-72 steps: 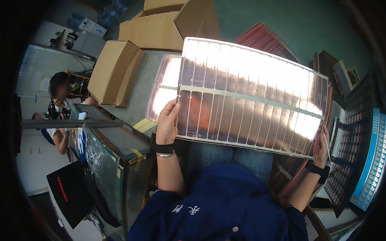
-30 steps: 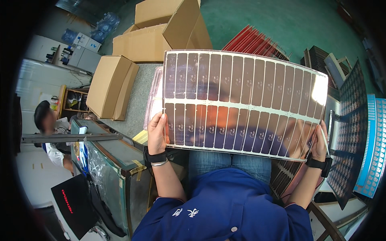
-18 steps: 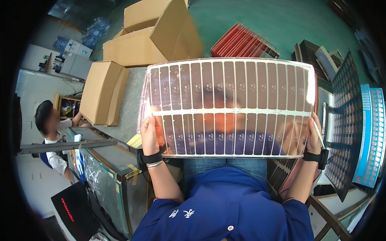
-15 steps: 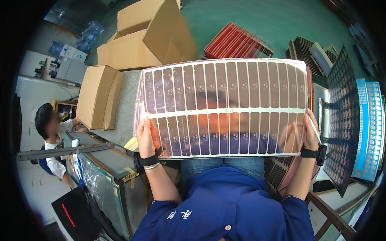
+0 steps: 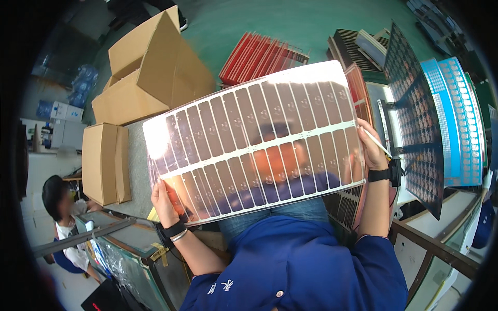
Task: Inspecting and flipping flexible solar panels under an inspection light to check for defects.
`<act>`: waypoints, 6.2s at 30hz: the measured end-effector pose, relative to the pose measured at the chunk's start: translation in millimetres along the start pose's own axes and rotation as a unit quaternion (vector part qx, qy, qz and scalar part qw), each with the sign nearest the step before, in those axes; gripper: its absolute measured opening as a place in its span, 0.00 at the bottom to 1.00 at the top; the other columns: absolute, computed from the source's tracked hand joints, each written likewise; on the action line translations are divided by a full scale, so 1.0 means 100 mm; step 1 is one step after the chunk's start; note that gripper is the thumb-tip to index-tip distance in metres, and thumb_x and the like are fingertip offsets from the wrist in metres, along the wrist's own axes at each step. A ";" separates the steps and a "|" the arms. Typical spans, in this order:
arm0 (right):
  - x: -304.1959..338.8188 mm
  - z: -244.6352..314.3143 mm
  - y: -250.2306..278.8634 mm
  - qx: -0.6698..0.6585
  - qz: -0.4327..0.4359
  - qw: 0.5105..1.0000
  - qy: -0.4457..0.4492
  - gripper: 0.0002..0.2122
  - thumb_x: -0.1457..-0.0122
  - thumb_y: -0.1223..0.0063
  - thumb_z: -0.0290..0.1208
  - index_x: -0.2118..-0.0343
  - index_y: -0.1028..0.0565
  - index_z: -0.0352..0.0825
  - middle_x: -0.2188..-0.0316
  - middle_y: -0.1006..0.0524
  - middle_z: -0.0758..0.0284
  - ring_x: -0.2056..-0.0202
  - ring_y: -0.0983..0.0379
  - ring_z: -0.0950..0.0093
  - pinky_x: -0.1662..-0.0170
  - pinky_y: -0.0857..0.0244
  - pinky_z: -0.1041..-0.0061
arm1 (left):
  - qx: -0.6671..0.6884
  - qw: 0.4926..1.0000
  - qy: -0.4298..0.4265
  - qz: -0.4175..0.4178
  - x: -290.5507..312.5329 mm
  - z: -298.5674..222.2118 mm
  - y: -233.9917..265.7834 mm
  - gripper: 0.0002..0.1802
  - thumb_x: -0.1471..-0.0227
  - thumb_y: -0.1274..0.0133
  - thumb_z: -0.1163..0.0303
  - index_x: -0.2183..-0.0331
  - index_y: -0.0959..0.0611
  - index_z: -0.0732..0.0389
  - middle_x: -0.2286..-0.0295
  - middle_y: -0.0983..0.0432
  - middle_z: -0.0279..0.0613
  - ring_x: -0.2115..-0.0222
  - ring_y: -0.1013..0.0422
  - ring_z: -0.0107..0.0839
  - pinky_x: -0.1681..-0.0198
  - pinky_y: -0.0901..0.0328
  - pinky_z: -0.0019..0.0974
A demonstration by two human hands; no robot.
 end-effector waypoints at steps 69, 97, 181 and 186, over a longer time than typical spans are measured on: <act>-0.15 -0.16 0.28 0.137 -0.162 0.977 -0.015 0.14 0.43 0.53 0.31 0.56 0.32 0.30 0.79 0.29 0.72 0.82 0.35 0.84 0.81 0.41 0.86 | 0.137 0.975 0.035 0.172 0.14 -0.16 -0.32 0.14 0.43 0.59 0.61 0.77 0.31 0.58 0.79 0.43 0.23 0.75 0.48 0.14 0.70 0.48 0.20; -0.26 0.07 0.12 0.113 -0.112 0.987 -0.035 0.15 0.42 0.58 0.28 0.54 0.33 0.27 0.68 0.27 0.68 0.70 0.33 0.85 0.68 0.38 0.89 | 0.091 0.960 0.091 0.249 0.13 -0.04 -0.12 0.14 0.45 0.59 0.73 0.56 0.32 0.66 0.60 0.31 0.40 0.59 0.36 0.25 0.54 0.43 0.28; -0.32 -0.24 -0.11 -0.091 -0.043 0.991 0.086 0.13 0.40 0.61 0.37 0.58 0.31 0.34 0.52 0.34 0.51 0.54 0.33 0.60 0.51 0.37 0.63 | 0.248 0.952 0.005 0.177 0.30 -0.30 -0.32 0.17 0.50 0.52 0.79 0.56 0.32 0.64 0.61 0.29 0.44 0.64 0.30 0.25 0.63 0.32 0.25; -0.31 -0.29 -0.15 -0.097 -0.042 0.992 0.067 0.14 0.39 0.62 0.38 0.58 0.31 0.33 0.52 0.34 0.51 0.54 0.33 0.60 0.52 0.37 0.62 | 0.234 0.955 0.012 0.184 0.31 -0.32 -0.38 0.16 0.48 0.55 0.79 0.55 0.32 0.66 0.60 0.29 0.45 0.61 0.31 0.26 0.59 0.35 0.26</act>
Point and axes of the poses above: each hand's wrist, its own x-axis away from the middle knuckle, its own y-axis out of the back of the hand, z = x × y, the point moved 1 cm from there along -x, towards the middle knuckle
